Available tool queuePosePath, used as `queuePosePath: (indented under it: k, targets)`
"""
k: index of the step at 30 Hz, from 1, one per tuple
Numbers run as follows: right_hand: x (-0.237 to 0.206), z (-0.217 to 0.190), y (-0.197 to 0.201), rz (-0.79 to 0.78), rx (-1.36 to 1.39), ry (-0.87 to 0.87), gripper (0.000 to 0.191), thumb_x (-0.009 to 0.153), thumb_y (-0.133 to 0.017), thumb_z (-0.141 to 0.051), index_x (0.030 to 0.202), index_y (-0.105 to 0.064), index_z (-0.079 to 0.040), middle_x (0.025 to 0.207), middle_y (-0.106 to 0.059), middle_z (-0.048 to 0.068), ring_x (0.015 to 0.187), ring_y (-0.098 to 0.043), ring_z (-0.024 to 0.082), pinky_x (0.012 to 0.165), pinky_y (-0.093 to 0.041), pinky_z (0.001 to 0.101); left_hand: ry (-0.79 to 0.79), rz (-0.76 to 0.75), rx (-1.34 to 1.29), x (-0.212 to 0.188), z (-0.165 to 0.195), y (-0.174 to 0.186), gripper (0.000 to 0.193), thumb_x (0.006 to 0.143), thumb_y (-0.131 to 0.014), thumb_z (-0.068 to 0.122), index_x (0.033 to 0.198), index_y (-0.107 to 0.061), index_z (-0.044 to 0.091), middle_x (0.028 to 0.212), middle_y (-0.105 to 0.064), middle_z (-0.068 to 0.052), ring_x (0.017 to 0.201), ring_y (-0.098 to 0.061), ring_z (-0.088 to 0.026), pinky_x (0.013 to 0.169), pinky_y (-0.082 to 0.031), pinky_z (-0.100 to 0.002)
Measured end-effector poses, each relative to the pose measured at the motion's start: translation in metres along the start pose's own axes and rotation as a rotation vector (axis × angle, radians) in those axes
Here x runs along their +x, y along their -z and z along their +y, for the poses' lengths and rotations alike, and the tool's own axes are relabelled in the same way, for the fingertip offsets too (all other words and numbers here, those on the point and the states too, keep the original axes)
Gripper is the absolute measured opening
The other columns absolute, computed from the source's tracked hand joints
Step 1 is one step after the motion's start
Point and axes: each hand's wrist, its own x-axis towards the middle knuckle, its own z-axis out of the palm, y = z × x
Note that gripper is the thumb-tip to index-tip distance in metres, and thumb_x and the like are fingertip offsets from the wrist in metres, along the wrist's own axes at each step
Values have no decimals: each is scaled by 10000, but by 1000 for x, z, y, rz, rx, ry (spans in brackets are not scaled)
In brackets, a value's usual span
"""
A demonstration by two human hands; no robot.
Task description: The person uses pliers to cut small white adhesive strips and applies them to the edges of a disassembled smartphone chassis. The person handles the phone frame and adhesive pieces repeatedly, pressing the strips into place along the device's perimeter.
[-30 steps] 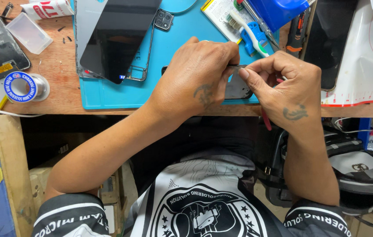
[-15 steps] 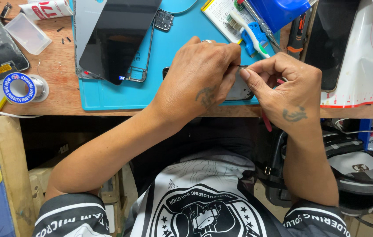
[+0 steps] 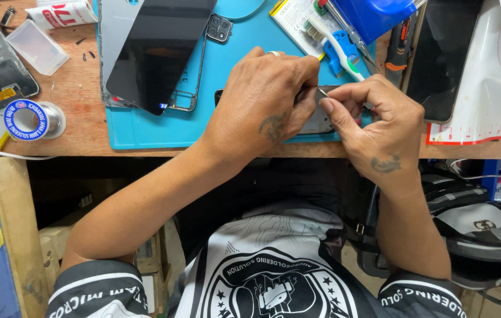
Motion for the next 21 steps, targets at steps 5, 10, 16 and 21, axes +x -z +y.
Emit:
queuePosePath:
  k: [5,10,16,21]
  targets:
    - [-4,1,1,-8,-15,103,181,966,-788,61,1131,-738,7,965,-678,75,839,-644,117,780,-522,224,6,11,-4,-1,-1,-1,135,889,-709,126,848,-586,85,725,-635,-36,763,-635,-256,757,-427,-410]
    - [-5,9,-5,61,-22,159,199,992,-820,60,1155,-731,-10,1046,-680,94,904,-669,139,795,-554,249,2,14,-12,0,0,-1,152,885,-717,148,827,-588,91,714,-632,-32,754,-628,-253,739,-417,-409]
    - [-6,19,-12,138,-143,263,188,1035,-864,8,1164,-736,-43,1083,-689,99,969,-691,175,815,-578,272,15,13,-13,0,0,-1,128,906,-697,136,834,-604,85,729,-651,-36,767,-638,-255,760,-429,-410]
    - [-6,23,-12,150,-149,274,180,1037,-873,-34,1156,-738,-44,1072,-681,94,953,-683,181,783,-566,270,35,9,-1,1,0,-1,118,915,-690,143,843,-629,71,733,-668,-48,765,-648,-258,772,-440,-417]
